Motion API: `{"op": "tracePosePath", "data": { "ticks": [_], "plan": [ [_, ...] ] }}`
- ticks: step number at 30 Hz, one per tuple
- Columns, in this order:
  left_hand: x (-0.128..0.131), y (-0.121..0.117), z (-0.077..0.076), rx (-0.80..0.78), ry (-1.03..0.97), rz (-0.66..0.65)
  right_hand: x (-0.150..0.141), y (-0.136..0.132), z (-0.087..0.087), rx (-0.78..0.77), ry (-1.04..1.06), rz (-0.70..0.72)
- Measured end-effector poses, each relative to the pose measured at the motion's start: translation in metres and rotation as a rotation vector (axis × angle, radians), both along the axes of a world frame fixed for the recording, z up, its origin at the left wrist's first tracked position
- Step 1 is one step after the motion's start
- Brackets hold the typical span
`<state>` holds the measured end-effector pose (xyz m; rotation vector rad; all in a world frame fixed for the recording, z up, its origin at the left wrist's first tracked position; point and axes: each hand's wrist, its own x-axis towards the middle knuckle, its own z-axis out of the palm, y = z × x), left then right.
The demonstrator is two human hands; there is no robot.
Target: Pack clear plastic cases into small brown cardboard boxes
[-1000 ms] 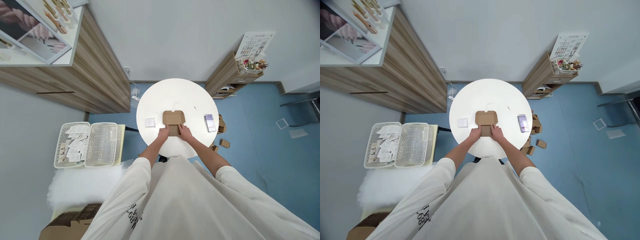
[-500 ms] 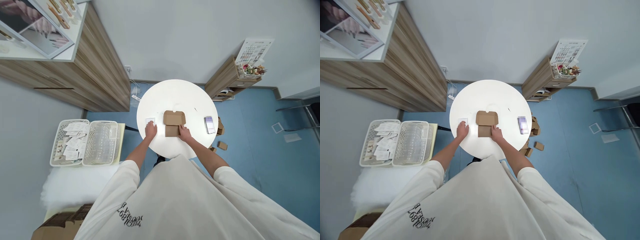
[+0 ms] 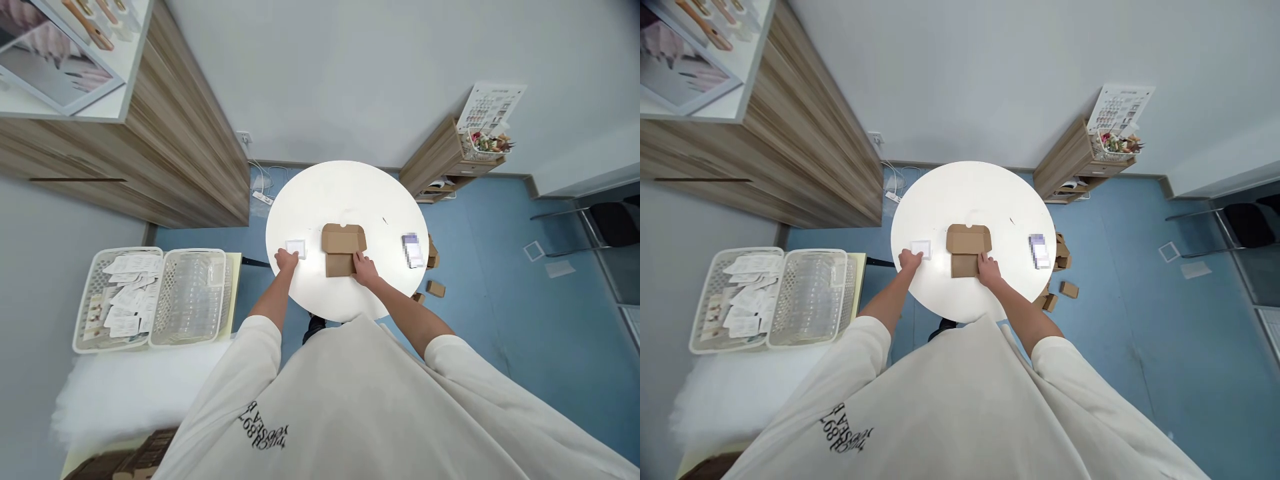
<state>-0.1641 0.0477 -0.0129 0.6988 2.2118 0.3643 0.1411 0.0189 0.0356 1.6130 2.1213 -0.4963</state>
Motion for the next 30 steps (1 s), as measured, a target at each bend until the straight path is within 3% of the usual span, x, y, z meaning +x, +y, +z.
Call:
{"op": "tracePosePath", "data": {
  "ticks": [7,12,16,21,25,30],
  "plan": [
    [-0.007,-0.014,-0.011,0.169,-0.064,0.063,-0.001,0.002,-0.001,-0.007,-0.002,0.000],
    [0.002,-0.031,0.002,0.360,-0.203,-0.005,0.001,0.001,0.000,0.010,0.017,0.004],
    [0.029,-0.033,0.022,0.476,-0.371,-0.207,0.003,0.000,0.000,0.028,0.041,0.008],
    [0.082,-0.025,0.039,0.411,-0.235,-0.566,0.006,-0.002,-0.003,0.048,0.071,-0.003],
    [0.118,-0.019,0.037,0.270,-0.117,-0.815,0.009,-0.003,-0.004,0.053,0.116,-0.020],
    [0.140,-0.016,0.031,0.172,-0.072,-0.903,0.009,-0.004,-0.006,0.052,0.165,-0.060]
  ]
}}
